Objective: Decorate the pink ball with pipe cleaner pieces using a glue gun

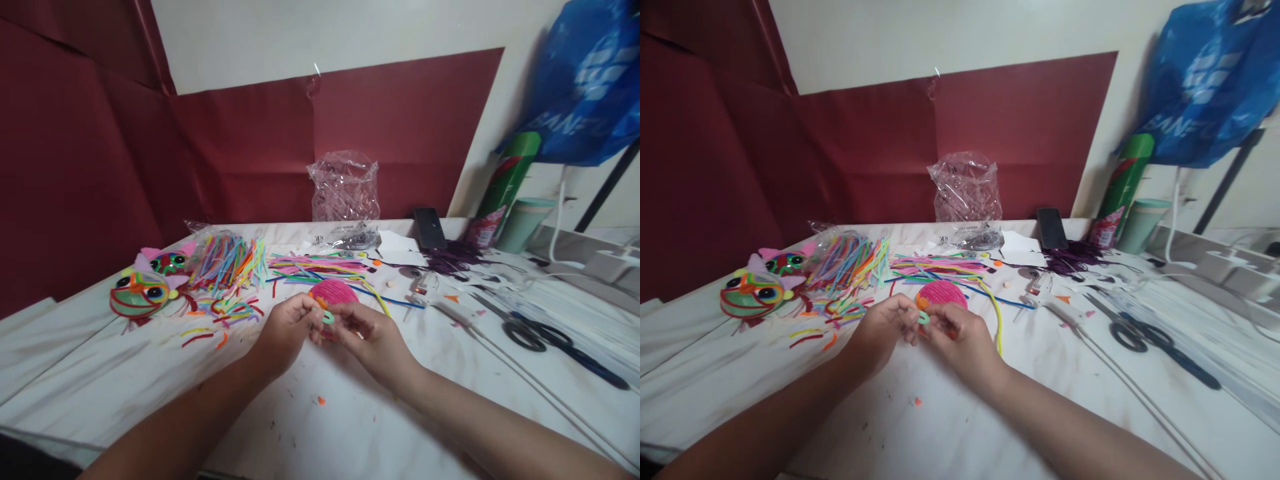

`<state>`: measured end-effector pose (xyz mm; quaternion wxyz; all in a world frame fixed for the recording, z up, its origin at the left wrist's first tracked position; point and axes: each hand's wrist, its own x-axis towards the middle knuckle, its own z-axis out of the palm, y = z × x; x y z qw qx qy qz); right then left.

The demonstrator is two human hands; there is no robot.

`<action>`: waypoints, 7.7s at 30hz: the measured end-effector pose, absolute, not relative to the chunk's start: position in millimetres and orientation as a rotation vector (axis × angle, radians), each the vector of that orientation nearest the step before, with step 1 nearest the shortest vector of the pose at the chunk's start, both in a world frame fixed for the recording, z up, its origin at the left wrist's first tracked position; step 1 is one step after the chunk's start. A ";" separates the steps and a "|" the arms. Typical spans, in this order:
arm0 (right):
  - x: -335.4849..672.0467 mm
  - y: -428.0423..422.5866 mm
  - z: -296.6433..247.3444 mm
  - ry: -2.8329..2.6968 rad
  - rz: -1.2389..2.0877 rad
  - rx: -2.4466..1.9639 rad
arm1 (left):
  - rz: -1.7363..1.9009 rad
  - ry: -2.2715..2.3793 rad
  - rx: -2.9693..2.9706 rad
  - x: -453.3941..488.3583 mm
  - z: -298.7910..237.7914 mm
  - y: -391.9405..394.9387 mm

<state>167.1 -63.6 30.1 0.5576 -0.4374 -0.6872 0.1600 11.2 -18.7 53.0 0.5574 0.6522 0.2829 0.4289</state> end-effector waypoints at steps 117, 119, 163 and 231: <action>210.0 -29.0 51.7 -1.079 0.876 -1.079 | 0.813 0.776 2.375 15.6 43.4 29.3; 211.4 -28.0 50.1 -1.061 0.854 -1.070 | 0.920 0.878 2.247 18.0 43.5 35.4; 183.2 -36.4 24.2 -1.609 0.439 -1.322 | 1.104 1.151 1.839 26.4 36.0 16.8; 194.0 -25.1 17.2 -1.656 0.526 -1.124 | 0.994 0.959 1.827 18.8 40.7 22.1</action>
